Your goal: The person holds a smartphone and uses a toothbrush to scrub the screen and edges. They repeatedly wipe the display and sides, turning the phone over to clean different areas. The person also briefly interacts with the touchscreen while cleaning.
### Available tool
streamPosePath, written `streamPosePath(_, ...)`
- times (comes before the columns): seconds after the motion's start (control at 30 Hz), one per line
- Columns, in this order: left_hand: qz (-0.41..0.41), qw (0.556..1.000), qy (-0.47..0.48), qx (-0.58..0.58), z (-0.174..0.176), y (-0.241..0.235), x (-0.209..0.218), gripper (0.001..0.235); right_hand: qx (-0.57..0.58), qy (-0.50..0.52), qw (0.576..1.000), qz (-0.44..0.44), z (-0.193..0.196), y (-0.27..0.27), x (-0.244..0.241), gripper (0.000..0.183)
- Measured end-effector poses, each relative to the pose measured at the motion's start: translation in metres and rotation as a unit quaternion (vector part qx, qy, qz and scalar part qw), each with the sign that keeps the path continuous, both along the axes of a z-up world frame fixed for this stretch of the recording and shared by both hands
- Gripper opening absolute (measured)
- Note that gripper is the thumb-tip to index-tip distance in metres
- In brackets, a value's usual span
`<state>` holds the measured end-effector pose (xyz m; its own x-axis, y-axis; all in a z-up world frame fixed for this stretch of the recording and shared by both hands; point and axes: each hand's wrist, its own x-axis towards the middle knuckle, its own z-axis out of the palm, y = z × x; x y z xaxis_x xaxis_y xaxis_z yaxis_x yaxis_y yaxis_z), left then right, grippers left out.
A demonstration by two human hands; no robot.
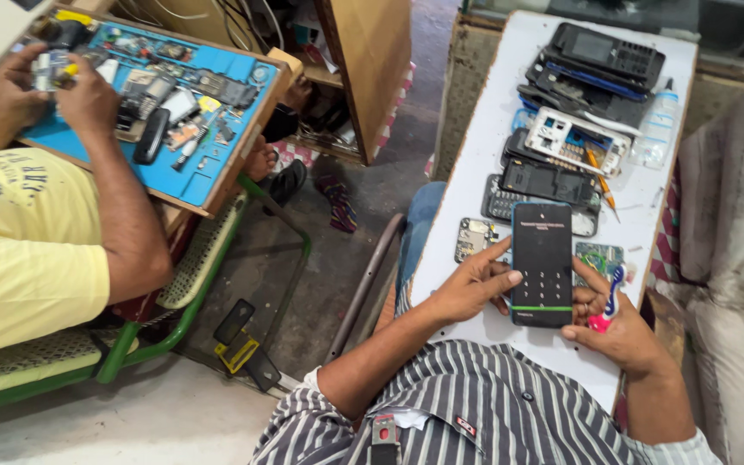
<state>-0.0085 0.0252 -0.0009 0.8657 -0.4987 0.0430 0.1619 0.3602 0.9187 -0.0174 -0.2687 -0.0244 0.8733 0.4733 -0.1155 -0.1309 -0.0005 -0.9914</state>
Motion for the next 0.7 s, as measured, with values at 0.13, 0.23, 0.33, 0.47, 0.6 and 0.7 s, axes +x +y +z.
streamPosePath(0.13, 0.021, 1.000, 0.005, -0.022, -0.006, -0.003, -0.002, 0.071, 0.043, -0.003, 0.999, -0.005, -0.002, 0.000, 0.002, 0.109)
streamPosePath(0.23, 0.048, 0.998, -0.013, -0.034, -0.011, -0.002, -0.002, 0.060, 0.057, 0.015, 0.998, -0.033, 0.003, 0.003, 0.002, 0.102)
streamPosePath(0.33, 0.074, 0.997, -0.032, -0.021, -0.012, -0.001, -0.002, 0.051, 0.095, 0.016, 0.995, -0.040, 0.010, 0.007, 0.000, 0.096)
streamPosePath(0.47, 0.034, 0.998, -0.007, -0.053, -0.003, 0.005, -0.001, 0.045, 0.117, -0.013, 0.992, -0.033, 0.013, 0.011, 0.000, 0.089)
streamPosePath(0.6, 0.030, 0.996, -0.070, 0.047, 0.008, 0.012, 0.000, 0.041, 0.053, 0.002, 0.995, -0.080, 0.008, 0.005, -0.002, 0.068)
streamPosePath(0.7, 0.013, 0.995, -0.077, 0.057, 0.011, 0.013, 0.003, 0.040, 0.108, 0.017, 0.992, -0.057, 0.004, 0.001, 0.001, 0.040)
